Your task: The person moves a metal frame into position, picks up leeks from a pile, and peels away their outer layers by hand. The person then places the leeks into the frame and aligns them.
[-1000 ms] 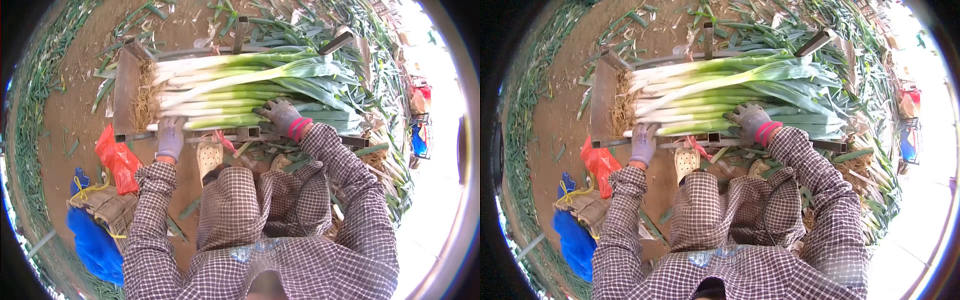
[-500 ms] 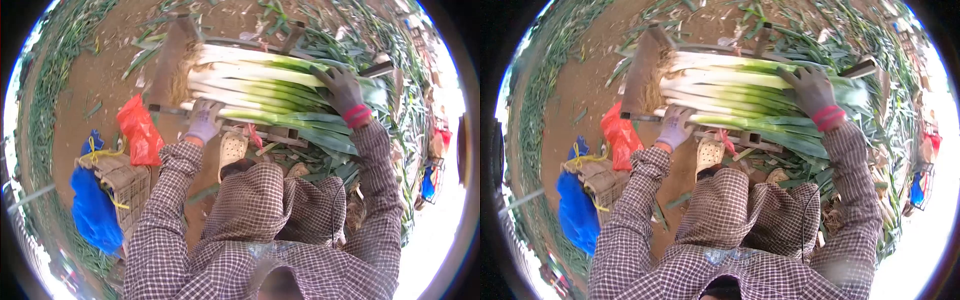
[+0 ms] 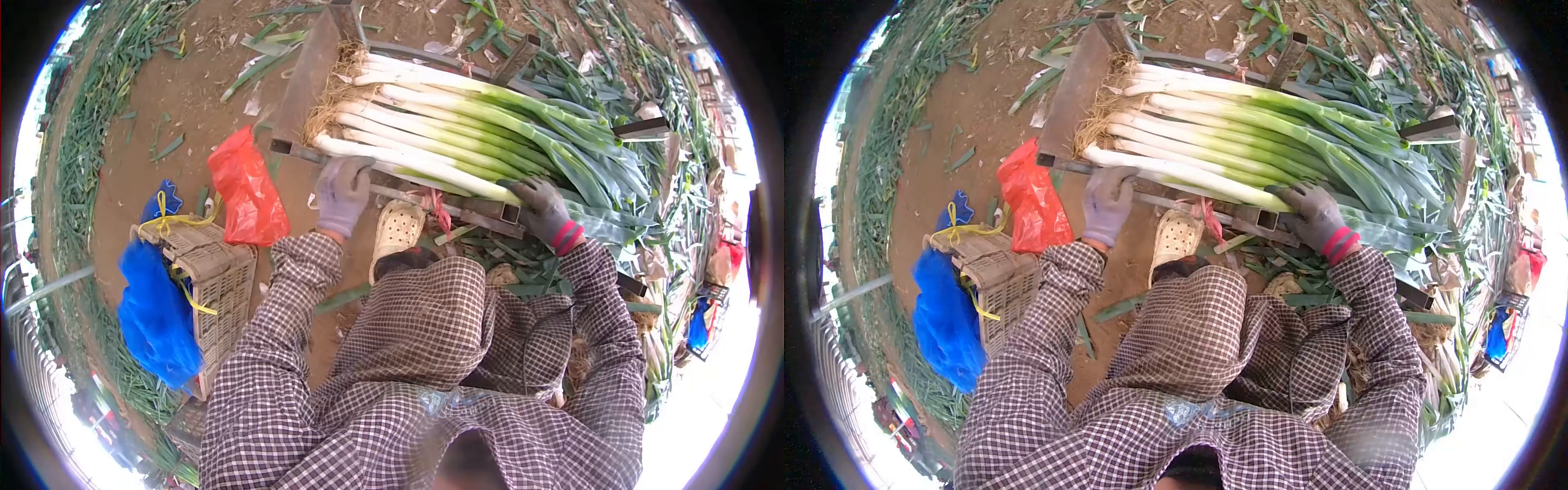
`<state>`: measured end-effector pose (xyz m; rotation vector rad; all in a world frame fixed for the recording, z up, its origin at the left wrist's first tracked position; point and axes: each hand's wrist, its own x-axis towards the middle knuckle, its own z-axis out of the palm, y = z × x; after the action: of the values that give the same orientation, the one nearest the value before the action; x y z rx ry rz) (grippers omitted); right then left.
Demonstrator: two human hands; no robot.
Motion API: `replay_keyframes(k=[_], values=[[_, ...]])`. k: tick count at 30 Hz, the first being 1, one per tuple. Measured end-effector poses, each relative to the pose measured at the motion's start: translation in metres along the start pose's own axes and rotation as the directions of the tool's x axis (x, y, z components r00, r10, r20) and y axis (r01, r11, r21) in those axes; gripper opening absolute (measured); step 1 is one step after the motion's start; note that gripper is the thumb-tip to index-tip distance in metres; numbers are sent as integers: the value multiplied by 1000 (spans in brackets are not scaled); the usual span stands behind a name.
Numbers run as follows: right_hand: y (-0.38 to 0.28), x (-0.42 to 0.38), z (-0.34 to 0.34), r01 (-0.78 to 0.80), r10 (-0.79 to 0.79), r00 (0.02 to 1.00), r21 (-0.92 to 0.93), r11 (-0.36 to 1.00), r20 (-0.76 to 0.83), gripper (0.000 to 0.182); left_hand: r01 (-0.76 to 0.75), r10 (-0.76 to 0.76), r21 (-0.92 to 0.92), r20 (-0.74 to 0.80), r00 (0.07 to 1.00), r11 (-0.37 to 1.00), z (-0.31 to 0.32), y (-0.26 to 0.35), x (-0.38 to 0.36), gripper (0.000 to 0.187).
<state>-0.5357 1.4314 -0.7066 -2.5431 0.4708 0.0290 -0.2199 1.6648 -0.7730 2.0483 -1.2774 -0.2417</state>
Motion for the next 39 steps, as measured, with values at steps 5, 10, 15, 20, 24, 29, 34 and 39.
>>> replay_keyframes(k=[5, 10, 15, 20, 24, 29, 34, 39], values=[[10, 1, 17, -23, 26, 999, 68, 997, -42, 49, -153, 206, 515, -47, 977, 843, -19, 18, 18, 35], [21, 3, 3, -198, 173, 980, 422, 885, 99, 40, -290, 204, 411, 240, 949, 864, -15, -21, 44, 34], [35, -1, -17, -252, 156, 965, 577, 777, 211, 38, -465, 378, 269, 319, 869, 843, -55, 7, 67, 25], [19, -2, -44, -230, 137, 967, 514, 826, 212, 45, -613, 462, 260, 461, 758, 746, -75, 18, 77, 23], [21, -13, -50, -205, 157, 978, 483, 852, 139, 46, -680, 446, 354, 548, 707, 642, -115, 25, 74, 25], [28, -34, -55, -217, 193, 976, 475, 853, 98, 48, -100, 50, 810, 87, 995, 578, -237, -20, 88, 36], [20, -34, -46, -276, 247, 960, 554, 785, 130, 42, -157, 107, 699, 116, 988, 698, -214, 17, 86, 48], [20, -33, -40, -247, 220, 968, 608, 754, 120, 39, -467, 198, 416, 544, 815, 780, -101, 18, 99, 49]])
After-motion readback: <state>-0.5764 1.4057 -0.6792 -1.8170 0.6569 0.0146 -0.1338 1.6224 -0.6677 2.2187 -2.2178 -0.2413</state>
